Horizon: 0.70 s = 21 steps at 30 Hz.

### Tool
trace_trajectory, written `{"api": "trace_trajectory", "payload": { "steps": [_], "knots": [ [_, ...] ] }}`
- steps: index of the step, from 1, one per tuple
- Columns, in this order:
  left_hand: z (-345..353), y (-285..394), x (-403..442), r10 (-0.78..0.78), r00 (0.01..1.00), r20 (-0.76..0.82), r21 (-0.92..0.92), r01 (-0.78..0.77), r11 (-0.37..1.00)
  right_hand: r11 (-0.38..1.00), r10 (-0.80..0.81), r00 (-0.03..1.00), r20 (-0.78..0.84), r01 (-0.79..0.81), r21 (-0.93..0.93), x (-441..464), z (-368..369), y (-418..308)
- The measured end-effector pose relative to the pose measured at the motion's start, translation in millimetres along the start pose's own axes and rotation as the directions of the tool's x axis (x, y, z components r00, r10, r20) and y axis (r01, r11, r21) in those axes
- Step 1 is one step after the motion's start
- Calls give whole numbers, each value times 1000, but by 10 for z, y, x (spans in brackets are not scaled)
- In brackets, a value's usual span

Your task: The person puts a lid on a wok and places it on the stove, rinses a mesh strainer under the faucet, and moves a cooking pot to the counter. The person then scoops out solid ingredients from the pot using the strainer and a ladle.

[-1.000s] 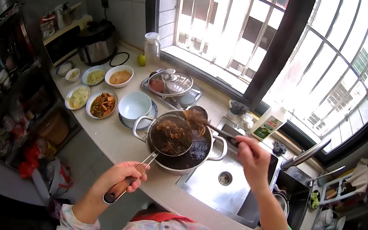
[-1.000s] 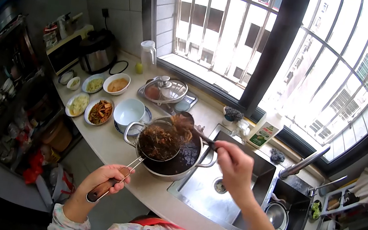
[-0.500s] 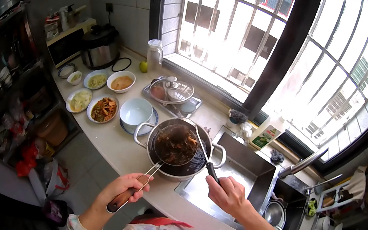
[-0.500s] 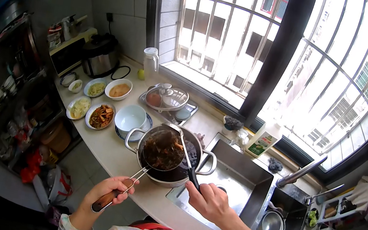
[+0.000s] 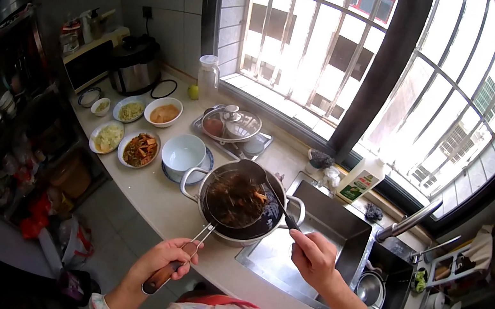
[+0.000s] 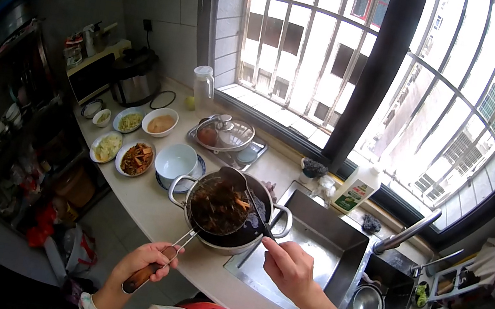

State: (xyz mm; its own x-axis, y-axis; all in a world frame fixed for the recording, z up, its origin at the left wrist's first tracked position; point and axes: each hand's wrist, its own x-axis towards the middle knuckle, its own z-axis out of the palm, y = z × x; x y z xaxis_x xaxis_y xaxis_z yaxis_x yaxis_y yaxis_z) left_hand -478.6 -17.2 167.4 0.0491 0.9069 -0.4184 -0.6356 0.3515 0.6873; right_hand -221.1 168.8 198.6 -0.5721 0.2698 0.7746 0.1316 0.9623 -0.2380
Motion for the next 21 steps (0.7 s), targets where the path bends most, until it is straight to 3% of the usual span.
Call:
{"api": "trace_trajectory", "payload": {
  "steps": [4,8,11,13,15,17,18,20,21],
  "knots": [
    [37,6,-21,-10,999,-42,34,12,999,963,219,975,43,-223,151,32,-25,17],
    [69,21,-6,-25,997,-71,70,30,997,822,499,865,56,-493,286,12,-45,128],
    [78,24,15,-41,996,-82,75,47,996,511,746,648,154,-705,493,42,-55,208],
    [66,26,30,-52,996,-76,68,57,996,309,826,507,246,-772,556,110,-108,257],
    [48,34,46,-59,996,-67,57,63,996,658,622,763,175,-631,411,80,-96,348],
    [36,37,57,-70,995,-75,57,75,996,900,321,932,169,-356,253,166,-111,336],
    [31,36,63,-76,994,-79,57,81,995,952,187,963,193,-227,207,177,-111,345],
    [24,42,73,-87,993,-83,56,91,994,973,103,964,244,-149,176,219,-133,323],
    [22,43,78,-93,992,-85,56,98,994,948,203,955,218,-247,202,221,-126,327]
  ]
}}
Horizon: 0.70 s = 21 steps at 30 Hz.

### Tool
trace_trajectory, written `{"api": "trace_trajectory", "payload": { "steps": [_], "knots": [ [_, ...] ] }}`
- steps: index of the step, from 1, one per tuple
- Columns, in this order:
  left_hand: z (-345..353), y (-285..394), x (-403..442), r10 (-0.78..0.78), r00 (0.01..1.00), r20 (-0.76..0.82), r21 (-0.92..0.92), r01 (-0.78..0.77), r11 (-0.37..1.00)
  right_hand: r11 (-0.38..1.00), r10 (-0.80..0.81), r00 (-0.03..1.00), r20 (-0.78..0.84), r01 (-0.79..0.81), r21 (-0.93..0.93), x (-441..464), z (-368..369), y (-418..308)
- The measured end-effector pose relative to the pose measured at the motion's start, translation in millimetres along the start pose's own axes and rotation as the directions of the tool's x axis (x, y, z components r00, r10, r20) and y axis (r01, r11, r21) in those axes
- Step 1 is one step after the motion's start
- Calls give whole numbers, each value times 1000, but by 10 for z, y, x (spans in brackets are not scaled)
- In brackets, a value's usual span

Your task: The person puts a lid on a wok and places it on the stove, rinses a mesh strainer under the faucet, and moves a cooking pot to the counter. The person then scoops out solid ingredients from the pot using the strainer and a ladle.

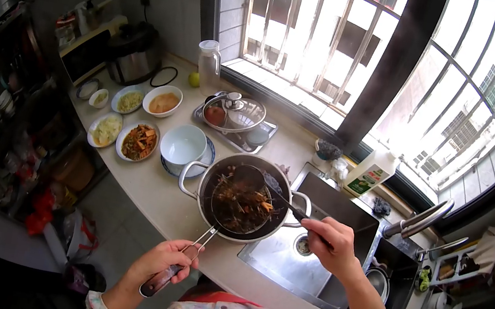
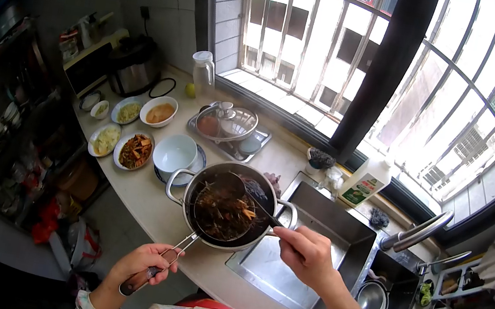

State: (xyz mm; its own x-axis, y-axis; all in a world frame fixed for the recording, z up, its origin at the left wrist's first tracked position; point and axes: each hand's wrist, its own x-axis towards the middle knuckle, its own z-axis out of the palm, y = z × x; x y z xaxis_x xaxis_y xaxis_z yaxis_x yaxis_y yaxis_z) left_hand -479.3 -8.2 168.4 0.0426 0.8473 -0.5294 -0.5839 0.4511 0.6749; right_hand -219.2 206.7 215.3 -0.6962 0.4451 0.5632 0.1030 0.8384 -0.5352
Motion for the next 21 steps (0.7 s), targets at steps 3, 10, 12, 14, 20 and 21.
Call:
{"api": "trace_trajectory", "payload": {
  "steps": [3,10,12,14,20,21],
  "knots": [
    [8,12,17,-4,1000,1,9,4,1000,859,444,892,-79,-399,319,-51,35,127],
    [-2,37,28,-5,1000,14,-29,5,1000,521,751,656,-76,-518,678,-85,20,220],
    [14,61,13,0,1000,8,-34,0,999,527,749,652,-114,-484,698,-83,6,213],
    [8,63,-15,9,1000,-9,-27,-9,1000,548,747,647,-153,-470,692,-91,-36,196],
    [4,149,-219,64,996,-56,6,-64,998,636,732,645,-217,-535,556,-210,-107,135],
    [4,158,-249,71,995,-66,2,-71,997,645,728,652,-213,-546,535,-252,-88,132]
  ]
}}
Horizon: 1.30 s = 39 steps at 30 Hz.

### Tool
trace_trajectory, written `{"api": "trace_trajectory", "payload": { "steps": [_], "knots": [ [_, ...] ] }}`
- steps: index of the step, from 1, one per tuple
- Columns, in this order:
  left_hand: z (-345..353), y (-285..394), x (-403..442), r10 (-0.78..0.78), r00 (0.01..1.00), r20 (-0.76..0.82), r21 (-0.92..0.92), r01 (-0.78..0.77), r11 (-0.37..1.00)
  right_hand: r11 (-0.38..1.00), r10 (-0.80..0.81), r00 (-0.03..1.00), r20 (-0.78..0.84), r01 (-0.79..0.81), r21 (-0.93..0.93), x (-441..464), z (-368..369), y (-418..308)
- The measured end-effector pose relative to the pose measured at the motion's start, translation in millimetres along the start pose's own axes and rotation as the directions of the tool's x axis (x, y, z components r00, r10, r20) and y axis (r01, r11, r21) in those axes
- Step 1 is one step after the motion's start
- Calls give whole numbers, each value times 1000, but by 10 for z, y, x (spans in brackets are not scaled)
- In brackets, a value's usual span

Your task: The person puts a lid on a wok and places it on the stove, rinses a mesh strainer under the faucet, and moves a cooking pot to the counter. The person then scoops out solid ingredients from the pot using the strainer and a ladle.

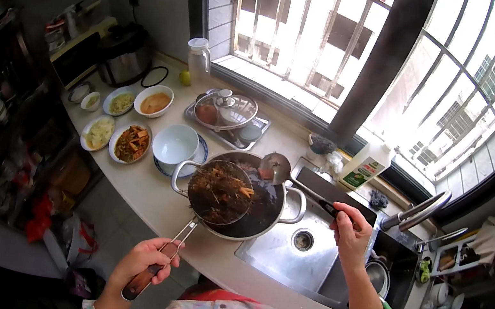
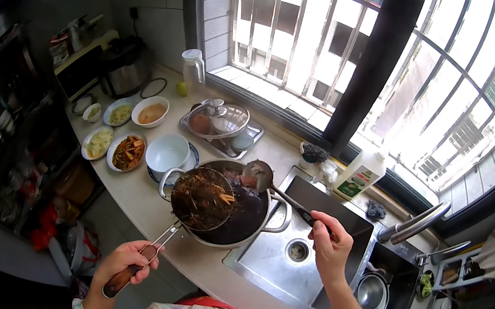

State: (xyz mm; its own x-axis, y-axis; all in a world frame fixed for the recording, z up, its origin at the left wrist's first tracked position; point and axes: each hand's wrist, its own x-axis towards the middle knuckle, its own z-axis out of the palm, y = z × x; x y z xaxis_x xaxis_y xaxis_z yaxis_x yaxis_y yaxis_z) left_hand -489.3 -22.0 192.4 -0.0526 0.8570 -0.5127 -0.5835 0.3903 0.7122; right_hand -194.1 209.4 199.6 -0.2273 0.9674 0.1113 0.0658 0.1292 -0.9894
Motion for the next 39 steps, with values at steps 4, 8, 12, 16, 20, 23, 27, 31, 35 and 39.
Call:
{"api": "trace_trajectory", "payload": {
  "steps": [4,8,12,16,20,23,27,31,35,39],
  "knots": [
    [16,68,-62,55,998,-8,-26,-55,998,940,-217,963,160,250,-234,-180,38,218],
    [60,140,-56,82,997,9,-58,-82,995,673,-486,752,447,647,-358,-333,102,283],
    [131,217,-47,79,996,45,-91,-75,993,349,-619,549,562,833,-430,-363,109,357],
    [218,301,-53,89,991,103,-98,-79,992,269,-675,507,536,846,-461,-247,191,466],
    [322,382,-39,119,986,117,-108,-106,989,158,-681,468,563,845,-511,-138,453,616],
    [371,417,-42,127,985,119,-111,-114,987,117,-671,445,593,854,-508,-66,648,731],
    [319,415,6,127,982,142,-111,-111,988,177,-602,493,628,850,-497,15,915,868],
    [255,410,34,122,981,149,-128,-103,986,338,-458,597,659,802,-492,86,1139,857],
    [240,410,47,113,986,123,-134,-96,986,474,-454,595,663,792,-386,102,1267,751],
    [210,408,72,106,990,93,-123,-94,988,705,-370,699,612,640,-305,62,1263,640]
  ]
}}
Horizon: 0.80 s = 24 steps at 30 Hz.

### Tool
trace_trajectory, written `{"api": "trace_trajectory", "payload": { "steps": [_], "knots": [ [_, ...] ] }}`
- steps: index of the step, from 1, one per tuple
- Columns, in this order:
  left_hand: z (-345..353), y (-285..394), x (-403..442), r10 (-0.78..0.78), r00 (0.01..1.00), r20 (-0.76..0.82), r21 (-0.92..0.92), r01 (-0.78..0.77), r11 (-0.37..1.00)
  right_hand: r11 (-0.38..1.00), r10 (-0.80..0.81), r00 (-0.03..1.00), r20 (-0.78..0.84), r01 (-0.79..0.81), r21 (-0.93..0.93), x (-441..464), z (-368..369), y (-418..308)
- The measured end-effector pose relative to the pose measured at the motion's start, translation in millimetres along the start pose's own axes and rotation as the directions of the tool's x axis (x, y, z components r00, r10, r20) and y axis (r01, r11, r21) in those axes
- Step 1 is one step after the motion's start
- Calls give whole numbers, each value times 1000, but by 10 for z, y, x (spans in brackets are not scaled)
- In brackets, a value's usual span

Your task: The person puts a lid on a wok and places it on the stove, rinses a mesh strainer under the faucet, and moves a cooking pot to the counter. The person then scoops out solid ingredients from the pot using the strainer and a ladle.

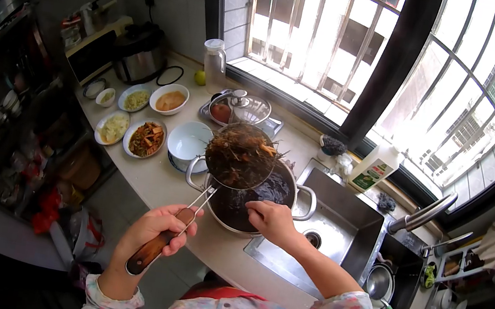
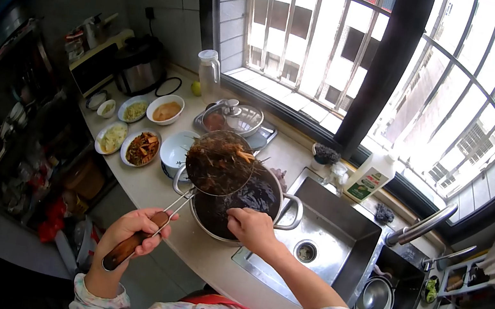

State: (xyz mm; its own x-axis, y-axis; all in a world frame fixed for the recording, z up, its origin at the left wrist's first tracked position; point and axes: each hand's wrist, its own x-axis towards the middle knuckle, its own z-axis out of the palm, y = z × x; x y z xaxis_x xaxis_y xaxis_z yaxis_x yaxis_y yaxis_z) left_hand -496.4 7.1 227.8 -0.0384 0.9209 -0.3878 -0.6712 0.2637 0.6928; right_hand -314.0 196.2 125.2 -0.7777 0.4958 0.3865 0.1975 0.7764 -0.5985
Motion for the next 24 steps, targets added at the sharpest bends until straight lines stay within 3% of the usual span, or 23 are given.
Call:
{"api": "trace_trajectory", "payload": {
  "steps": [5,8,14,24],
  "knots": [
    [-41,-15,49,-9,1000,-9,-17,9,1000,861,370,920,128,-391,325,-76,-135,-66],
    [-61,-16,69,-19,1000,-8,-20,19,1000,719,469,872,139,-469,514,-164,-181,43],
    [-62,-5,121,-36,999,-26,2,36,999,459,602,781,169,-511,726,-284,-365,130],
    [-11,-6,152,-47,999,-15,-10,47,999,387,641,749,170,-507,770,-360,-546,90]
  ]
}}
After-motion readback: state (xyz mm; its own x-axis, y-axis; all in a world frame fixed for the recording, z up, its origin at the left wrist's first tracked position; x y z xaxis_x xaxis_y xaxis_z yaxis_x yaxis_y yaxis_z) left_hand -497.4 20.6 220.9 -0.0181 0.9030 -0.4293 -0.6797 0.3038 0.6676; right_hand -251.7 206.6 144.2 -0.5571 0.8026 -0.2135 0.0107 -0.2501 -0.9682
